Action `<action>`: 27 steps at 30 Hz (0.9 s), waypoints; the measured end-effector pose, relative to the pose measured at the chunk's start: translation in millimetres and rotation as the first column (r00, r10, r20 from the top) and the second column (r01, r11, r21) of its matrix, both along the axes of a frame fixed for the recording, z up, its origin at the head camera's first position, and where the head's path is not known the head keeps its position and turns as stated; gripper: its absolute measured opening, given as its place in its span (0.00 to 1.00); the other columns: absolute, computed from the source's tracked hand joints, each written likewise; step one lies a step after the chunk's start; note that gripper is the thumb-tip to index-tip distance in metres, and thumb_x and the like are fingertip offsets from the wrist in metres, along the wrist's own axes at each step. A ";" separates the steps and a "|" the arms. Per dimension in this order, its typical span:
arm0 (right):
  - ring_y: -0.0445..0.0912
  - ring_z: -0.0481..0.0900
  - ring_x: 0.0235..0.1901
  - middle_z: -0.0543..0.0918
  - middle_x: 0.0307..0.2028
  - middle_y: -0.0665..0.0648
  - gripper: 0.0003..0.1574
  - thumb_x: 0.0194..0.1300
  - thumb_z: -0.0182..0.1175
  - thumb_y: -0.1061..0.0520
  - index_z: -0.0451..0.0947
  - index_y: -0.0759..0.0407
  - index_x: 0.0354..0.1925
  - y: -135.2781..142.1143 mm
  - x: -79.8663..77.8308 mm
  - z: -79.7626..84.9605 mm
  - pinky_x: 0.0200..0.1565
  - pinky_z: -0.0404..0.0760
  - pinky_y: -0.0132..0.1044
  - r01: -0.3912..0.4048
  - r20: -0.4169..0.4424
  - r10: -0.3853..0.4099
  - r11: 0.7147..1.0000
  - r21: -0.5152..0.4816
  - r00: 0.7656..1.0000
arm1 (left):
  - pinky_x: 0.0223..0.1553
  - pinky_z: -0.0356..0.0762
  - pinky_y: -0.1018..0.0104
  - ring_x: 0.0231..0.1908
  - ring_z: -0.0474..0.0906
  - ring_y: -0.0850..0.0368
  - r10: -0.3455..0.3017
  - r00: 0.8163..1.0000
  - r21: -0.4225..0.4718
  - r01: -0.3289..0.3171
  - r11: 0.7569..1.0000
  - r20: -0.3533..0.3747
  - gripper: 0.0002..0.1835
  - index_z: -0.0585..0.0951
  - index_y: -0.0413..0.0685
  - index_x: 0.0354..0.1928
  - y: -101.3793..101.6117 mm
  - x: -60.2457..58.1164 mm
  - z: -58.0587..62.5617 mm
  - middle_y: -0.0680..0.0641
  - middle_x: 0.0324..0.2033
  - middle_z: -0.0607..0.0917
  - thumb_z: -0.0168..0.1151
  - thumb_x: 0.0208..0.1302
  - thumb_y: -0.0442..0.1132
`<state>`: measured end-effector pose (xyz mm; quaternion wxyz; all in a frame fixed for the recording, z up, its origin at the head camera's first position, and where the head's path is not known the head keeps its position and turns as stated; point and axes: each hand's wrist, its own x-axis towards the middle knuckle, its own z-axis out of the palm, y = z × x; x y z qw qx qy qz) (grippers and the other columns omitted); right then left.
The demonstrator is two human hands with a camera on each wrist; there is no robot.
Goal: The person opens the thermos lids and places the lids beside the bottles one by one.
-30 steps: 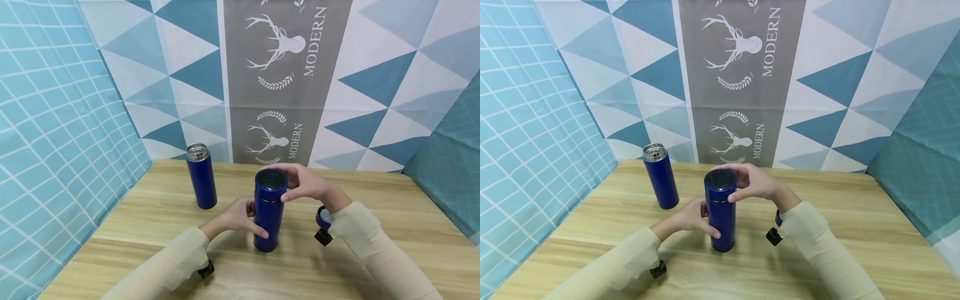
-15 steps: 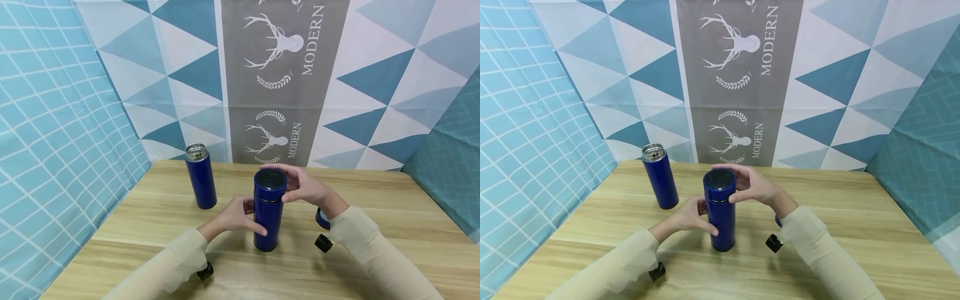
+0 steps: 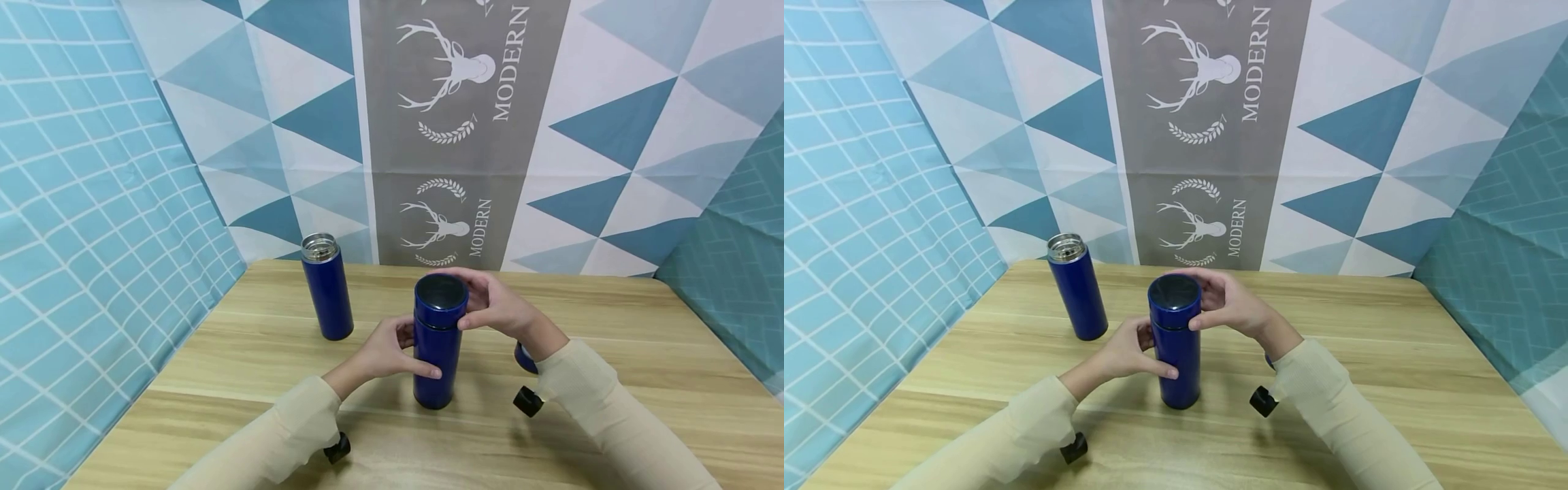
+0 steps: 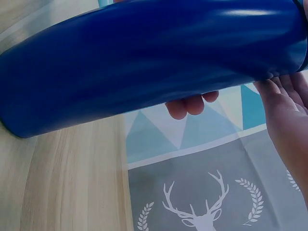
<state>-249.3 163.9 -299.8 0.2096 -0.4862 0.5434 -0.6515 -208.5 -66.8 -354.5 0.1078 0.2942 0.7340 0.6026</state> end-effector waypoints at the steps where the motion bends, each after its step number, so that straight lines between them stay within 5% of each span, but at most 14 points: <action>1: 0.48 0.75 0.62 0.73 0.64 0.57 0.44 0.58 0.66 0.64 0.59 0.63 0.69 0.0 -0.3 -0.3 0.61 0.78 0.38 -0.002 -0.005 0.002 1.000 -0.005 1.000 | 0.55 0.81 0.65 0.48 0.83 0.60 -0.001 1.000 0.004 0.001 1.000 0.000 0.36 0.76 0.40 0.58 -0.1 0.1 0.0 0.38 0.53 0.83 0.79 0.42 0.35; 10: 0.45 0.76 0.60 0.75 0.62 0.51 0.40 0.60 0.66 0.62 0.63 0.57 0.67 -4.0 1.0 5.3 0.61 0.78 0.37 -0.020 -0.016 0.019 0.998 -0.057 1.000 | 0.54 0.81 0.65 0.48 0.83 0.61 0.033 0.999 -0.003 -0.033 0.999 0.001 0.36 0.77 0.42 0.58 0.3 1.0 0.5 0.39 0.53 0.83 0.79 0.41 0.36; 20: 0.43 0.78 0.58 0.78 0.59 0.51 0.39 0.60 0.67 0.52 0.64 0.55 0.66 -4.1 2.8 17.0 0.59 0.80 0.36 0.030 -0.041 -0.034 0.994 -0.108 0.999 | 0.55 0.80 0.65 0.49 0.83 0.59 0.063 0.998 -0.043 -0.063 0.997 0.007 0.36 0.77 0.45 0.58 0.0 1.9 3.1 0.42 0.53 0.83 0.79 0.42 0.39; 27: 0.41 0.79 0.56 0.79 0.58 0.51 0.38 0.60 0.67 0.53 0.64 0.56 0.65 7.8 3.2 17.6 0.59 0.79 0.33 0.081 0.004 -0.081 0.985 -0.156 0.997 | 0.56 0.80 0.64 0.50 0.82 0.59 0.092 0.995 -0.050 -0.091 0.995 0.023 0.37 0.77 0.44 0.58 -2.1 2.9 3.6 0.42 0.54 0.83 0.79 0.41 0.36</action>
